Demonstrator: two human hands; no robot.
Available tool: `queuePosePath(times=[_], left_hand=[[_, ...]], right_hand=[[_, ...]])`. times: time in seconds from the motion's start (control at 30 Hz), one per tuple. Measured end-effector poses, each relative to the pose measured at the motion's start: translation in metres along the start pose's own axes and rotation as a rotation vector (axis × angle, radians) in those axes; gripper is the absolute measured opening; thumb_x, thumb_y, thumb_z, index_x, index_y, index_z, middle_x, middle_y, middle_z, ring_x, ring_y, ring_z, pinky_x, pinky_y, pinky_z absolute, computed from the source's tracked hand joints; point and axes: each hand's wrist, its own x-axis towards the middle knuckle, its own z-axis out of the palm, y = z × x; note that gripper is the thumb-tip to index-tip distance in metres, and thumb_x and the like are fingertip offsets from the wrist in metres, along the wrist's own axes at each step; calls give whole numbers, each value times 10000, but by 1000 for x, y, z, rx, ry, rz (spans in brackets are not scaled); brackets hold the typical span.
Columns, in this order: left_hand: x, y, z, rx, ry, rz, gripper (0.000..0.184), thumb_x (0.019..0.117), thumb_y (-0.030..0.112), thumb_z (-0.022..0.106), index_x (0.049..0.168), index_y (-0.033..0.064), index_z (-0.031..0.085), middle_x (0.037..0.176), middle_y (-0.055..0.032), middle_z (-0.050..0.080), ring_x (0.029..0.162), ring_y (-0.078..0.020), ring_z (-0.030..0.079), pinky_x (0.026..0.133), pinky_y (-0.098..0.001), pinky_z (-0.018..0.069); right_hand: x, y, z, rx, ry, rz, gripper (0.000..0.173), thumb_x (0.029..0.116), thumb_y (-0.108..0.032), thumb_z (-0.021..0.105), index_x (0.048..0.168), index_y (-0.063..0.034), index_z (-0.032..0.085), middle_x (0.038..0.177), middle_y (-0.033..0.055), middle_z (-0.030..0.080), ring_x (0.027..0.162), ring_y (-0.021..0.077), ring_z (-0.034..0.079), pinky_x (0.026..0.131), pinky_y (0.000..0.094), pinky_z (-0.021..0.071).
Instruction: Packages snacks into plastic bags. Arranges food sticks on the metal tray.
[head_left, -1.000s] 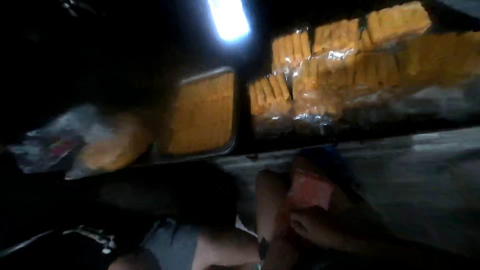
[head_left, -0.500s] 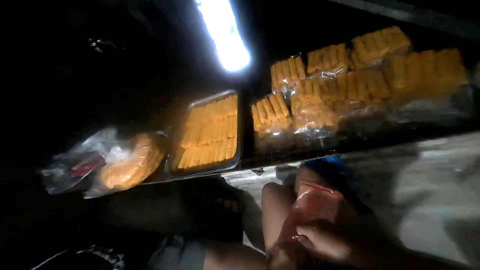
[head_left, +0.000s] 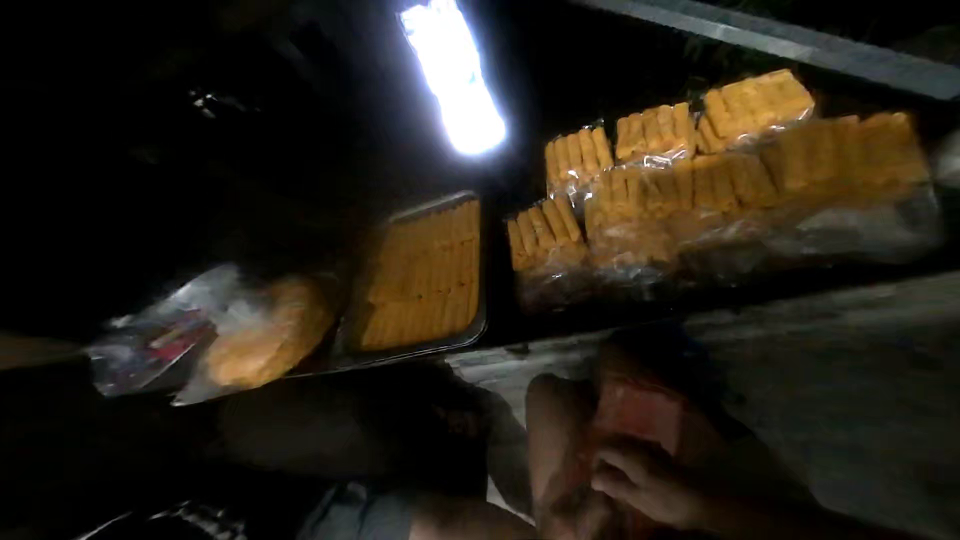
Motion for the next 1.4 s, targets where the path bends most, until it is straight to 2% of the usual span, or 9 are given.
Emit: queuePosePath(times=[0.1, 0.17, 0.33, 0.47, 0.83, 1.03, 1.17, 1.3, 1.4], left_hand=[[2, 19, -14, 304, 128, 299, 176, 944, 22, 642, 1065, -53, 745, 1064, -176, 757, 998, -266, 741, 931, -419, 591], [3, 31, -25, 445, 252, 426, 125, 913, 31, 661, 987, -14, 752, 964, -144, 765, 872, -237, 755, 815, -390, 620], [4, 72, -57, 524, 473, 379, 131, 950, 87, 662, 987, -19, 731, 910, -139, 747, 813, -186, 734, 764, -348, 611], [22, 67, -81, 366, 691, 519, 206, 1023, 170, 590, 1007, -24, 656, 924, -45, 721, 855, 34, 669, 788, -142, 557], [45, 40, -75, 94, 820, 287, 221, 1027, 75, 511, 1109, -125, 561, 912, -57, 642, 742, 25, 595, 705, -171, 537], [50, 29, -70, 107, 854, 224, 230, 1029, 87, 506, 1101, -123, 568, 864, -57, 624, 708, 26, 580, 682, -160, 528], [54, 17, -65, 71, 826, 180, 217, 1021, 86, 528, 1116, -103, 578, 882, -64, 647, 710, 7, 602, 687, -181, 545], [56, 14, -55, 102, 722, 99, 233, 997, 79, 578, 1152, -94, 590, 850, -93, 671, 696, -66, 639, 670, -258, 571], [55, 13, -50, 235, 719, 85, 357, 960, 133, 651, 1235, -81, 575, 1018, -178, 687, 848, -199, 683, 773, -380, 589]], right_hand=[[-5, -4, -2, 348, -11, -119, 410, 985, -223, 668, 1315, 17, 627, 1256, 150, 685, 1154, 172, 660, 1050, 342, 512], [-7, -14, 0, 494, -11, -143, 515, 912, -186, 745, 1342, 56, 598, 1246, 167, 684, 1133, 150, 652, 1027, 319, 509], [-2, -17, 4, 530, -86, -125, 372, 906, -75, 711, 1248, 60, 650, 1116, 128, 734, 1034, 148, 699, 953, 325, 564], [3, -6, -1, 564, 1, -27, 153, 943, -89, 673, 1047, 9, 728, 947, 43, 751, 854, 80, 717, 817, 279, 609], [10, -11, -42, 674, 193, 125, 190, 1016, -83, 556, 1126, 12, 678, 934, 28, 734, 787, 87, 699, 743, 281, 606], [15, -9, -46, 500, 225, 121, 230, 1043, -144, 550, 1109, 37, 675, 863, 45, 714, 723, 95, 688, 709, 285, 606], [17, -17, -50, 350, 250, 150, 279, 1064, -183, 504, 1149, 40, 650, 808, 42, 625, 648, 67, 587, 634, 256, 540], [22, -22, -52, 267, 372, 104, 311, 1067, -223, 506, 1126, 22, 688, 936, 79, 702, 794, 73, 655, 763, 268, 570], [28, -17, -53, 214, 465, -35, 256, 1024, -203, 571, 1040, 17, 702, 921, 75, 701, 816, 80, 658, 778, 270, 567]])
